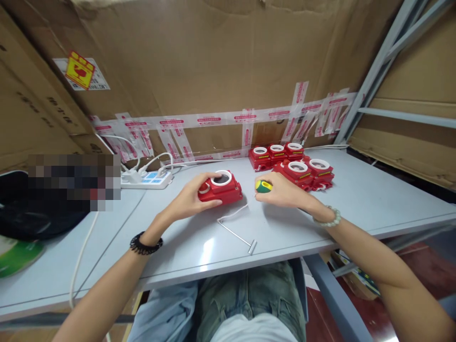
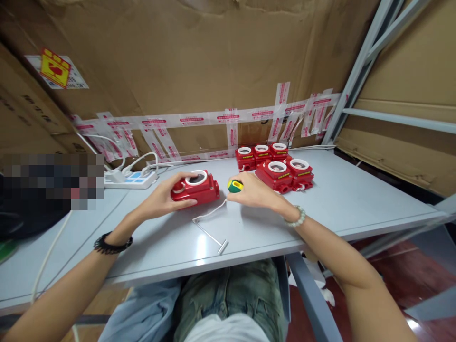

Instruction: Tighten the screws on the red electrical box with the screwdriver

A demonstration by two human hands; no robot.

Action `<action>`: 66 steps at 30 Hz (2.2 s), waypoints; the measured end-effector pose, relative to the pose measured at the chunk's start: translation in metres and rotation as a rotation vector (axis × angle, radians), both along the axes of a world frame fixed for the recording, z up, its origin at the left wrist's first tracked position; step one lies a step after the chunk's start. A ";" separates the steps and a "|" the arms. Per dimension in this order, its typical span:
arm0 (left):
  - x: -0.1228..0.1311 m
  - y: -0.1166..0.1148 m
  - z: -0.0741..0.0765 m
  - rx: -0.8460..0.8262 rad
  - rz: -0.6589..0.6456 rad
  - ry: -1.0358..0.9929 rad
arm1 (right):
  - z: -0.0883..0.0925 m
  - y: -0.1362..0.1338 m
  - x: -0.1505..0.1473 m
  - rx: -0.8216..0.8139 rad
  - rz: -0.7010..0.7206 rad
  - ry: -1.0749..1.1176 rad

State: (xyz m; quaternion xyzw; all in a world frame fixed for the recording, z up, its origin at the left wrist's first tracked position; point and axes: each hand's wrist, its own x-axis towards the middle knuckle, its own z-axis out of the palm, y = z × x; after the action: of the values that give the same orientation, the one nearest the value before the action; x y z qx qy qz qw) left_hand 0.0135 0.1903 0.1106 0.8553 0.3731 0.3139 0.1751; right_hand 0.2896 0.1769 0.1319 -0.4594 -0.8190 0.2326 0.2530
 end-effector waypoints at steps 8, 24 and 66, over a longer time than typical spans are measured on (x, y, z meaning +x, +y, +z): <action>-0.009 0.000 0.005 -0.041 -0.032 -0.146 | 0.000 0.000 -0.003 0.002 0.060 0.040; -0.005 -0.003 0.006 -0.047 -0.119 -0.107 | -0.005 -0.001 -0.008 -0.015 0.111 0.114; -0.012 -0.007 0.005 -0.089 -0.061 -0.175 | -0.009 -0.013 -0.023 0.062 -0.105 0.190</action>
State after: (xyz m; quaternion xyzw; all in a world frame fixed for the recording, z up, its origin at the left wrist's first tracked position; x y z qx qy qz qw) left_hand 0.0012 0.1832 0.1153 0.8269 0.3439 0.3652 0.2543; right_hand 0.2664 0.1643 0.1227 -0.4696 -0.7729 0.2361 0.3554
